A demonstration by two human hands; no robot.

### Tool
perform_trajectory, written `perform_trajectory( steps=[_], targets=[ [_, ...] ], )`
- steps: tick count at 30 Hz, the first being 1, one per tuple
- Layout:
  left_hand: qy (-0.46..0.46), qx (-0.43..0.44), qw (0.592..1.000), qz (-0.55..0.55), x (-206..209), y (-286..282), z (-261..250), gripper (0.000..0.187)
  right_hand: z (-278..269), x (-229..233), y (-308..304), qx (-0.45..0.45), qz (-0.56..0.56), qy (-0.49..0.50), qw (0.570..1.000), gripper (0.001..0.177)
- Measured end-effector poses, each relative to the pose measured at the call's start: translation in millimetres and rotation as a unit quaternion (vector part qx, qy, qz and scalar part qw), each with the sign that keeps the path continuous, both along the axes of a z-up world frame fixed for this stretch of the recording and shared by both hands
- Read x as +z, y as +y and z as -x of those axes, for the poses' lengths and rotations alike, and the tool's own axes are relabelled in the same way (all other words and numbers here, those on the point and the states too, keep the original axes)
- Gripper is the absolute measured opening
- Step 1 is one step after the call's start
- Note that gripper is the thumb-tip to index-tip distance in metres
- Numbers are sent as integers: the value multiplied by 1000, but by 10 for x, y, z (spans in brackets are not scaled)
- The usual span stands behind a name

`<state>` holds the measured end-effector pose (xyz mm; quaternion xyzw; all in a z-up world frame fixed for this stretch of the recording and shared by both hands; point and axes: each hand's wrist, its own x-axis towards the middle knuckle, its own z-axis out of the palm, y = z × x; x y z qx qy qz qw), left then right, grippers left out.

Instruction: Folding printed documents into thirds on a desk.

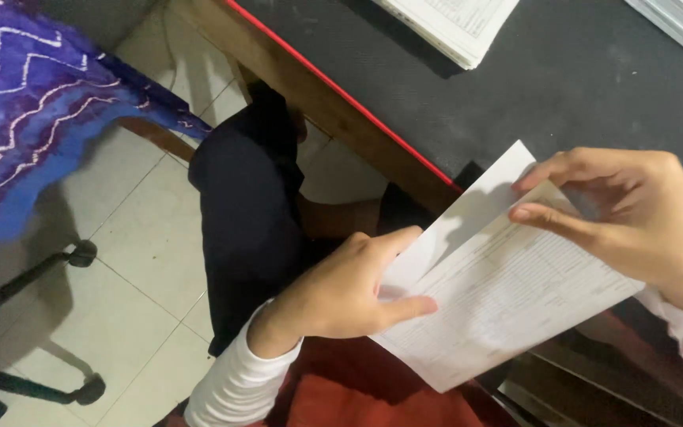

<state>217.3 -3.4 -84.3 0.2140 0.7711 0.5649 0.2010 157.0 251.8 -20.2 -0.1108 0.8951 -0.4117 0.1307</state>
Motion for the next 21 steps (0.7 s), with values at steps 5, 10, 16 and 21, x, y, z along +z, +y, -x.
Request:
perform_trajectory(
  steps=[5, 10, 16, 21],
  targets=[
    [0, 67, 998, -11, 58, -135, -258, 21, -47, 332, -293, 30, 24, 52, 998, 21],
    [45, 79, 996, -7, 57, -346, -274, 15, 79, 278, -327, 60, 26, 76, 995, 61],
    [26, 48, 997, 52, 109, -451, -234, 22, 40, 215, -373, -33, 29, -9, 999, 30],
    [126, 83, 977, 153, 126, -372, -140, 61, -68, 279, -530, -89, 17, -39, 995, 37]
  ],
)
